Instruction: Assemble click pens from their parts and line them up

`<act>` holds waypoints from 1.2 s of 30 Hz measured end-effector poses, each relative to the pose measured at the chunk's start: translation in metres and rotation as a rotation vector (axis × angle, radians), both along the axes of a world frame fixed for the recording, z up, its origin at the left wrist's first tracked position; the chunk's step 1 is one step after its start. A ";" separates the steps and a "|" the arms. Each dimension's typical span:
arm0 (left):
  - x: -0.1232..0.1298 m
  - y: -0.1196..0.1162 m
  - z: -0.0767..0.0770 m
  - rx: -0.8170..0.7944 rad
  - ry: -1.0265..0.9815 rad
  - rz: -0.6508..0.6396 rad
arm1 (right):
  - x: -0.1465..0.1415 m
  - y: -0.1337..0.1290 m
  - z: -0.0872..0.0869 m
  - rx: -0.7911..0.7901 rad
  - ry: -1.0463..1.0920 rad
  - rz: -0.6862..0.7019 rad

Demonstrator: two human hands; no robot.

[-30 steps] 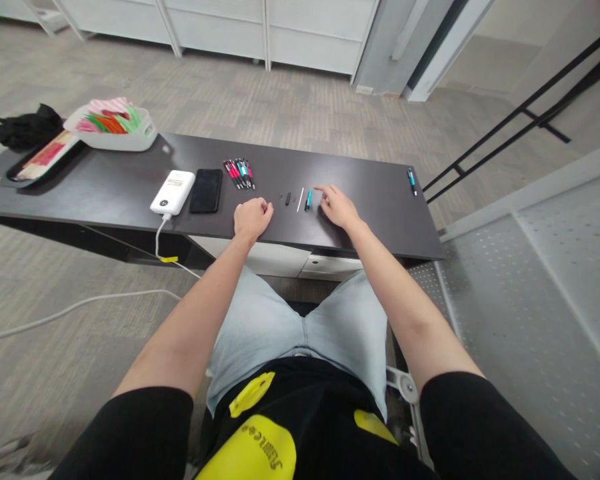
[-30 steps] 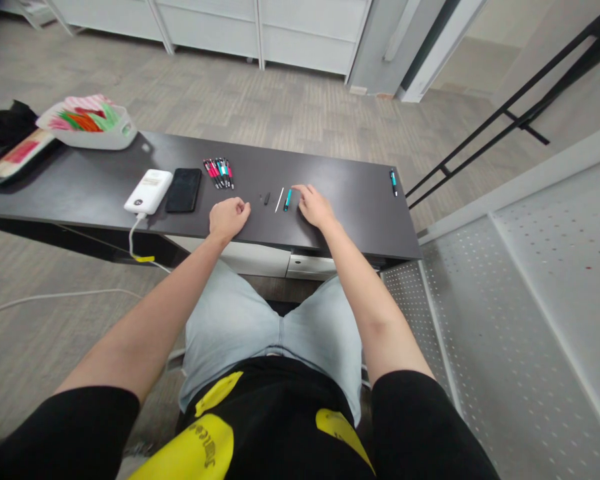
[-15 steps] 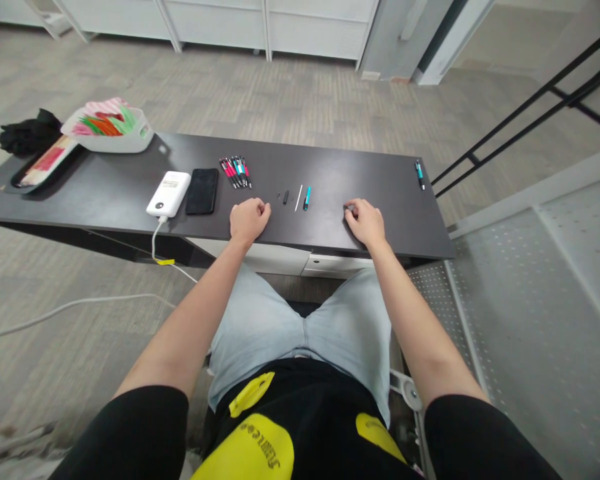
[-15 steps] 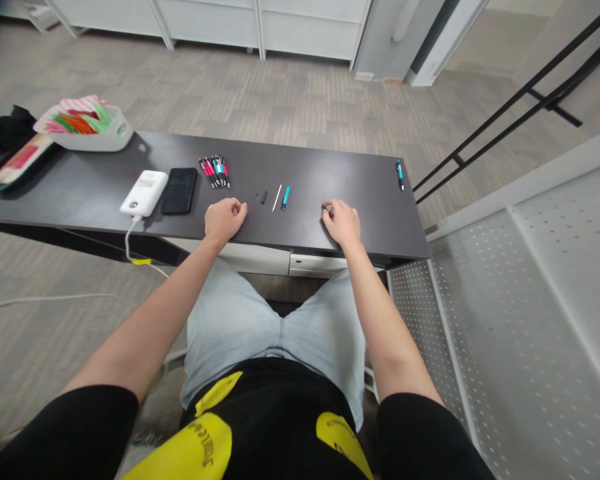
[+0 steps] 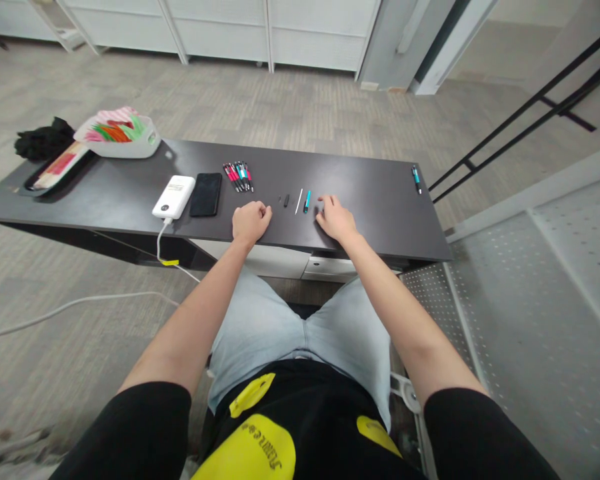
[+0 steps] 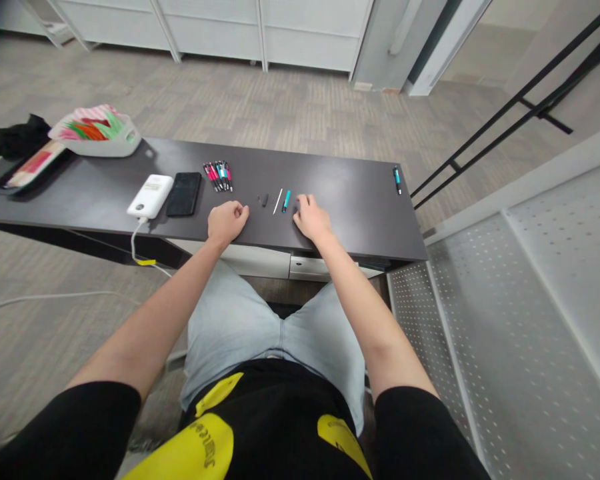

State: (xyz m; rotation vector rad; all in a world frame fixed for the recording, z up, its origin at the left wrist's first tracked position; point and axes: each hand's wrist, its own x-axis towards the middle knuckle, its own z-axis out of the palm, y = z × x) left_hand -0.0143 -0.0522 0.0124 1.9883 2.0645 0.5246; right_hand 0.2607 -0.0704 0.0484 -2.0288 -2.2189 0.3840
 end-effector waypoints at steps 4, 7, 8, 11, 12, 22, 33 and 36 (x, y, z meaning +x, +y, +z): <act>0.001 -0.001 0.004 -0.018 -0.004 0.004 | -0.023 0.004 -0.002 -0.008 0.060 0.120; 0.001 -0.002 0.005 -0.018 -0.006 -0.001 | -0.021 0.007 -0.006 0.013 0.073 0.109; 0.001 -0.002 0.005 -0.017 -0.012 -0.003 | -0.017 0.008 -0.007 0.023 0.072 0.082; 0.001 -0.002 0.004 -0.011 -0.039 -0.007 | 0.001 0.011 -0.010 0.040 0.073 0.010; 0.000 -0.002 0.004 -0.009 -0.047 -0.007 | 0.007 0.012 -0.012 0.045 0.085 0.003; -0.001 -0.001 0.001 0.024 -0.102 0.008 | 0.041 0.022 -0.031 0.118 0.503 -0.117; -0.005 -0.001 0.001 0.043 -0.154 -0.008 | 0.071 0.021 -0.053 0.315 0.599 -0.295; -0.004 -0.005 0.000 0.076 -0.204 -0.039 | 0.073 0.020 -0.058 0.327 0.646 -0.321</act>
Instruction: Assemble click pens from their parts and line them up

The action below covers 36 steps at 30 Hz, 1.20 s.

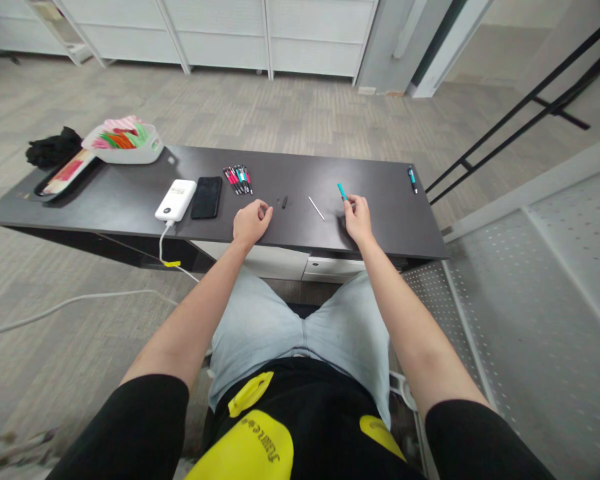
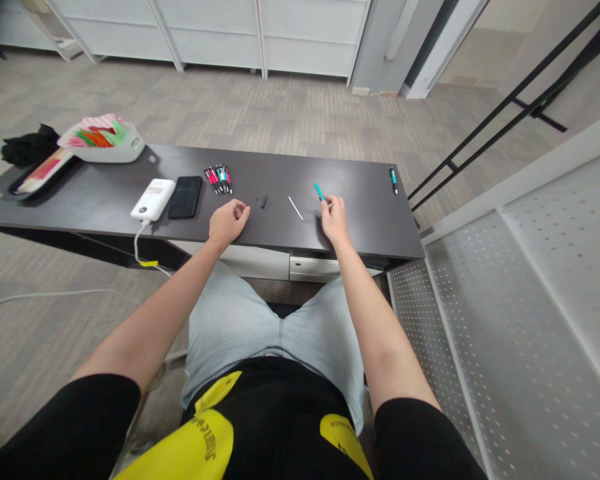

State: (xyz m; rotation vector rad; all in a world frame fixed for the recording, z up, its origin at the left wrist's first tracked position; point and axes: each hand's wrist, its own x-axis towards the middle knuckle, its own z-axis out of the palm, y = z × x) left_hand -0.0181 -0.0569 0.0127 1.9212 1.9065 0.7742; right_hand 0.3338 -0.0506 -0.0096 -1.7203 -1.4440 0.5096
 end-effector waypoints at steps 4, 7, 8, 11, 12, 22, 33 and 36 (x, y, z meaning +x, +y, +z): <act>0.029 -0.008 -0.002 0.029 -0.088 -0.085 | -0.003 0.000 0.000 -0.023 0.079 -0.027; 0.076 -0.009 -0.003 -0.034 -0.127 -0.162 | -0.005 -0.003 0.001 -0.018 0.079 -0.013; 0.093 -0.008 -0.002 -0.075 -0.126 -0.162 | -0.004 -0.004 0.002 -0.017 0.068 -0.005; 0.136 0.002 0.003 -0.108 -0.054 -0.133 | -0.004 -0.007 0.003 -0.027 0.018 0.026; 0.146 0.007 0.005 -0.116 -0.018 -0.122 | -0.004 -0.008 0.003 -0.029 0.003 0.033; 0.129 0.028 0.008 -0.204 0.039 -0.162 | -0.010 -0.007 0.007 0.035 0.007 0.055; 0.072 0.002 0.003 -0.088 -0.571 -0.095 | -0.012 -0.012 0.006 0.045 -0.061 0.131; 0.067 -0.002 -0.005 -0.090 -0.627 -0.071 | -0.013 -0.015 0.008 0.025 -0.085 0.164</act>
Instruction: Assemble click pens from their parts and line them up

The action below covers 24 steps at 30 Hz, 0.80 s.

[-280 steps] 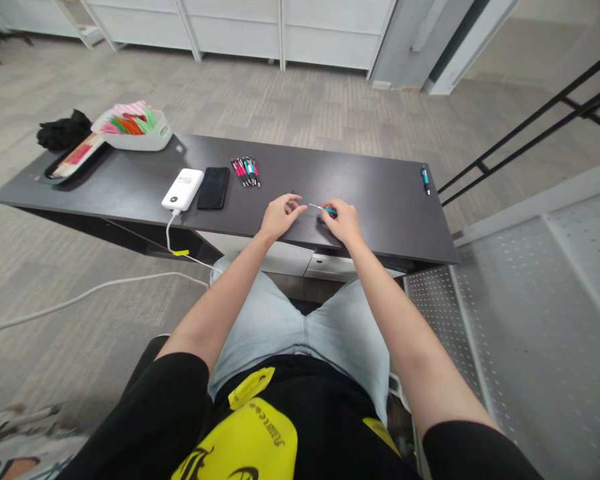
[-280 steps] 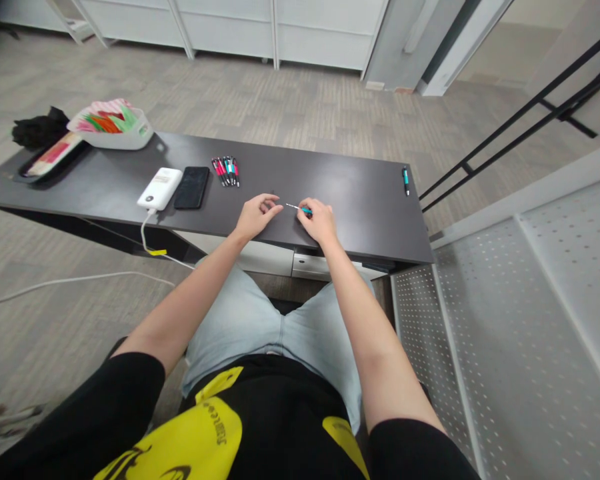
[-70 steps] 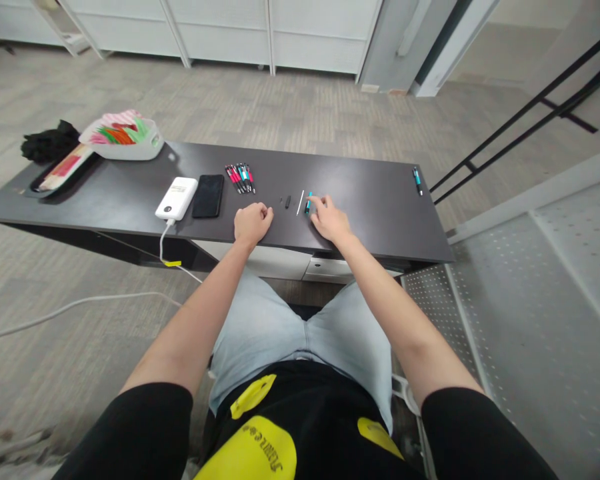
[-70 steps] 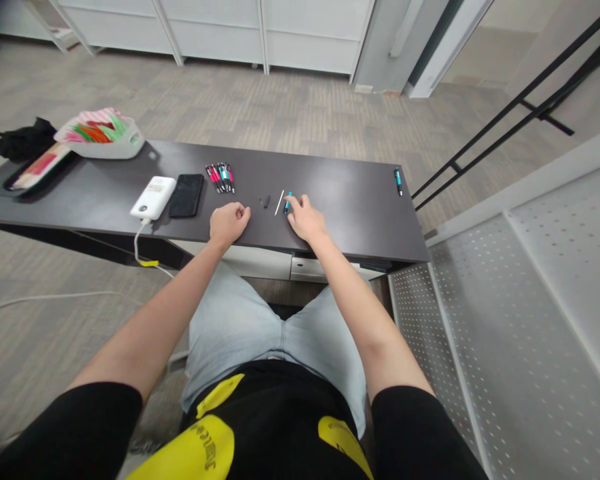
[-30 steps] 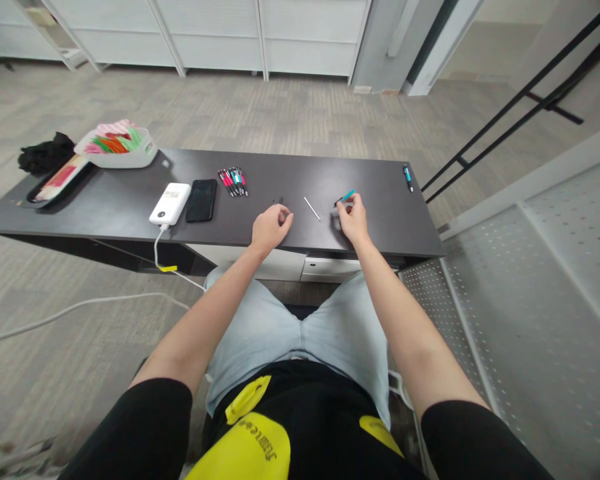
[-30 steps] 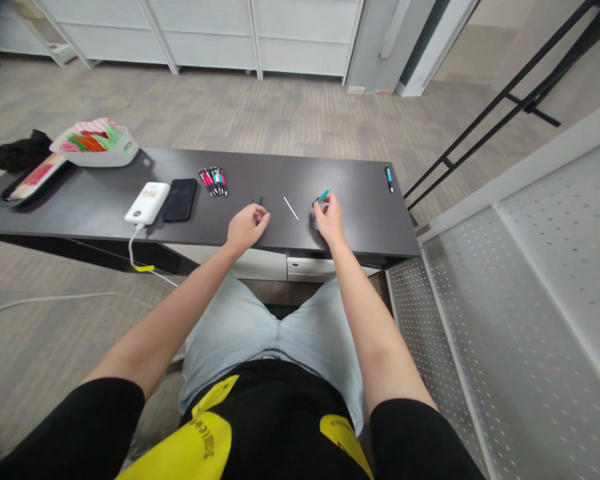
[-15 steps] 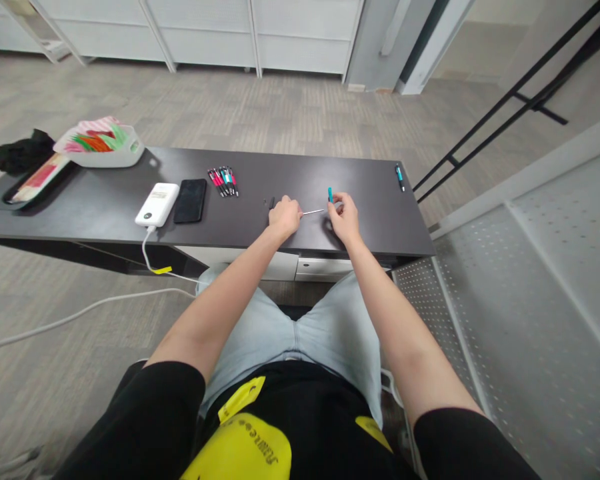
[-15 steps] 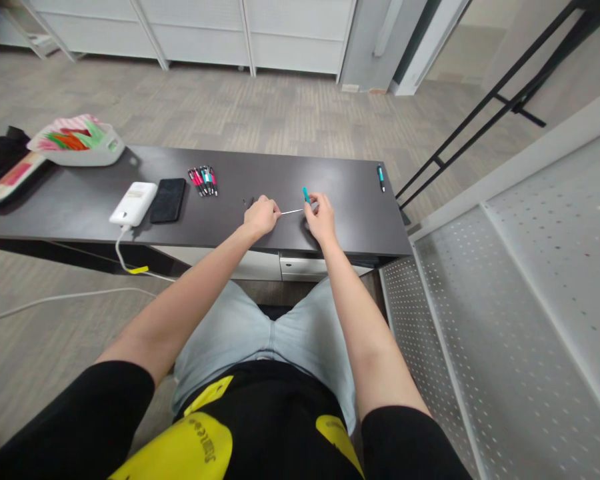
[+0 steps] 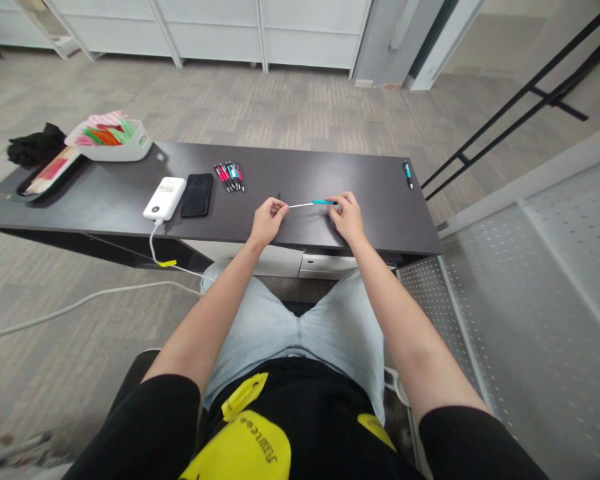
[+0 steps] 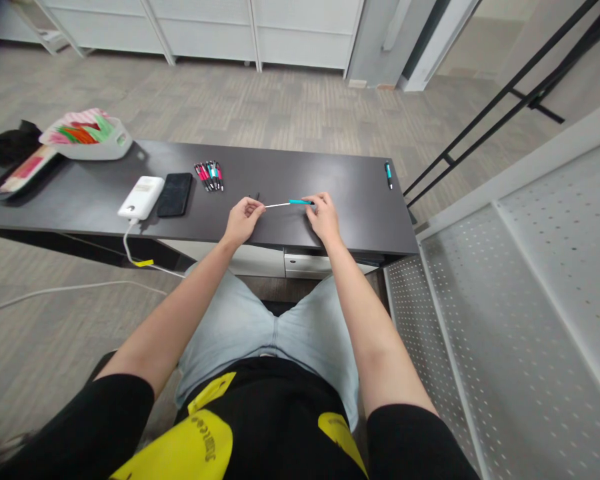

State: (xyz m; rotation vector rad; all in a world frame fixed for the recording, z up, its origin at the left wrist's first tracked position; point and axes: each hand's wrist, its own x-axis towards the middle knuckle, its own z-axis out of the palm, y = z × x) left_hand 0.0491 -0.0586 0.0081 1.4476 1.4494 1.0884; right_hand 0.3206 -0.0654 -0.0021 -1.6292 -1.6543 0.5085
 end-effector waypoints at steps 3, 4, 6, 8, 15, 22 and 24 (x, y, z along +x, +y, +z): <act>-0.001 -0.001 -0.005 0.011 -0.017 0.017 | -0.001 -0.003 0.003 -0.008 -0.047 -0.001; -0.002 -0.001 -0.007 0.013 -0.025 0.024 | -0.001 -0.004 0.004 -0.009 -0.057 -0.006; -0.003 0.000 -0.009 0.015 -0.047 0.034 | -0.001 -0.004 0.004 -0.009 -0.069 -0.014; -0.005 0.002 -0.011 0.018 -0.058 0.024 | -0.001 -0.004 0.002 0.001 -0.074 -0.009; -0.004 0.004 -0.019 0.067 -0.054 -0.019 | 0.003 -0.001 -0.009 0.055 -0.129 0.054; 0.011 0.008 -0.027 0.098 -0.165 -0.054 | 0.003 -0.005 -0.008 0.035 -0.268 0.196; 0.023 0.009 -0.028 0.083 -0.267 -0.038 | 0.001 -0.006 -0.007 0.038 -0.285 0.229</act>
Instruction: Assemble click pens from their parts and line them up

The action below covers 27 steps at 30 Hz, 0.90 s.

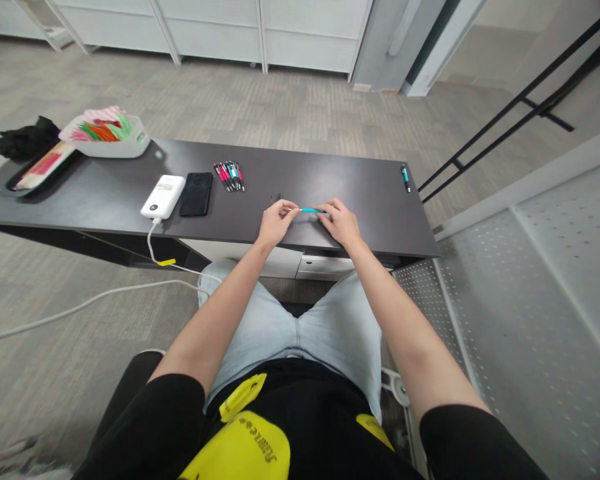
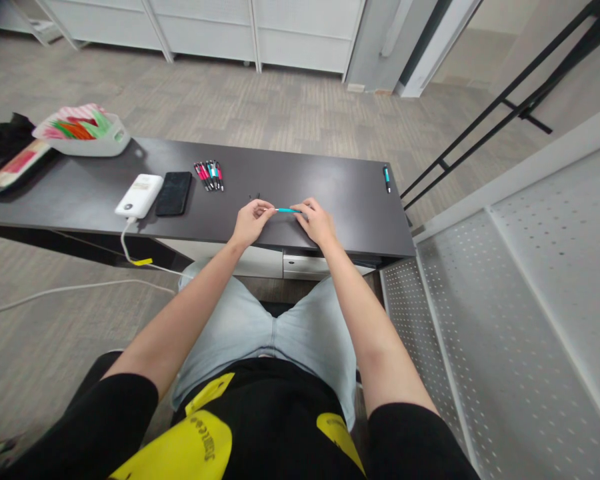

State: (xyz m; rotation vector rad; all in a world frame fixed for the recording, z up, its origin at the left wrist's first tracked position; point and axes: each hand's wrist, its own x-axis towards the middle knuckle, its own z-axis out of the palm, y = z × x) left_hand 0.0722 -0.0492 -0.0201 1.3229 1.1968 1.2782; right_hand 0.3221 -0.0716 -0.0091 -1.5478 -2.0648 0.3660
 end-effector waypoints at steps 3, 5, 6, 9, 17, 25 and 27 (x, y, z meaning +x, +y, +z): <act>0.018 0.003 -0.002 -0.018 -0.160 0.018 | -0.001 -0.002 0.002 -0.003 -0.010 0.037; 0.024 0.004 -0.003 -0.009 -0.197 0.013 | -0.001 -0.003 0.003 -0.004 -0.008 0.047; 0.025 0.004 -0.004 -0.001 -0.206 0.011 | 0.000 -0.003 0.004 -0.004 -0.006 0.050; 0.024 0.004 -0.005 0.002 -0.234 0.008 | 0.001 -0.003 0.004 -0.009 0.005 0.066; 0.003 -0.005 -0.002 0.125 0.066 0.057 | 0.004 0.004 -0.006 -0.012 0.143 0.022; -0.054 0.020 0.006 0.251 0.579 0.325 | 0.011 0.017 -0.018 0.006 0.523 -0.171; -0.056 0.024 0.009 0.235 0.697 0.261 | 0.012 0.018 -0.018 0.002 0.542 -0.170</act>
